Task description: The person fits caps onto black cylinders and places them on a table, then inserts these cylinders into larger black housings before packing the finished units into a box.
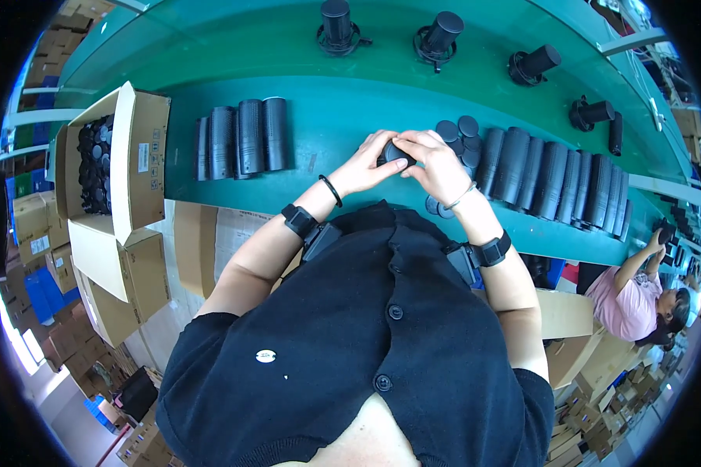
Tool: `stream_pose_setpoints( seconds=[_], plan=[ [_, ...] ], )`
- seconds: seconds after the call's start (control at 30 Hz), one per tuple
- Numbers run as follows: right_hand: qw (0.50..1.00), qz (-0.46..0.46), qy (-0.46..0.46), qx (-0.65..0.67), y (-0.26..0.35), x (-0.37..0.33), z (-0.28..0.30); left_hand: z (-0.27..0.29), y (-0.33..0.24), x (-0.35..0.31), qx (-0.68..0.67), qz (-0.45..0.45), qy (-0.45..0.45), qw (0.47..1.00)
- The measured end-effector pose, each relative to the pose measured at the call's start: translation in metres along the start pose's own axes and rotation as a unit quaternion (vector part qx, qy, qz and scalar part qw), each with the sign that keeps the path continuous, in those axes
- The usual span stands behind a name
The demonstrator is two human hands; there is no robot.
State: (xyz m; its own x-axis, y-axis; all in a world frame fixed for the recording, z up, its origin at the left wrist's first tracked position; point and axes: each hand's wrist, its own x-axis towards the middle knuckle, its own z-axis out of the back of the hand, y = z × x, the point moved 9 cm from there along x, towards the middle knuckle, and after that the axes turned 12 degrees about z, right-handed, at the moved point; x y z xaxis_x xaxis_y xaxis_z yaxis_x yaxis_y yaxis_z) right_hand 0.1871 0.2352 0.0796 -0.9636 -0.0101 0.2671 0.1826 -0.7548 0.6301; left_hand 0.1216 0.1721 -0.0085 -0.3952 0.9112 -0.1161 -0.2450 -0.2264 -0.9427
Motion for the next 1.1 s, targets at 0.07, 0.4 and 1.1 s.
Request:
stream_pose_setpoints(
  seconds=[0.07,0.4,1.1],
  plan=[
    [1.000,0.001,-0.005,-0.002,-0.001,-0.002,0.001,0.002,-0.001,0.000,-0.011,0.002,0.000,1.000],
    [1.000,-0.004,-0.021,0.003,0.000,-0.004,0.000,0.002,-0.001,-0.001,-0.011,0.001,0.006,1.000],
    [0.996,-0.015,0.065,-0.065,0.003,0.014,-0.010,0.005,-0.002,0.003,0.006,0.011,-0.010,1.000]
  ],
)
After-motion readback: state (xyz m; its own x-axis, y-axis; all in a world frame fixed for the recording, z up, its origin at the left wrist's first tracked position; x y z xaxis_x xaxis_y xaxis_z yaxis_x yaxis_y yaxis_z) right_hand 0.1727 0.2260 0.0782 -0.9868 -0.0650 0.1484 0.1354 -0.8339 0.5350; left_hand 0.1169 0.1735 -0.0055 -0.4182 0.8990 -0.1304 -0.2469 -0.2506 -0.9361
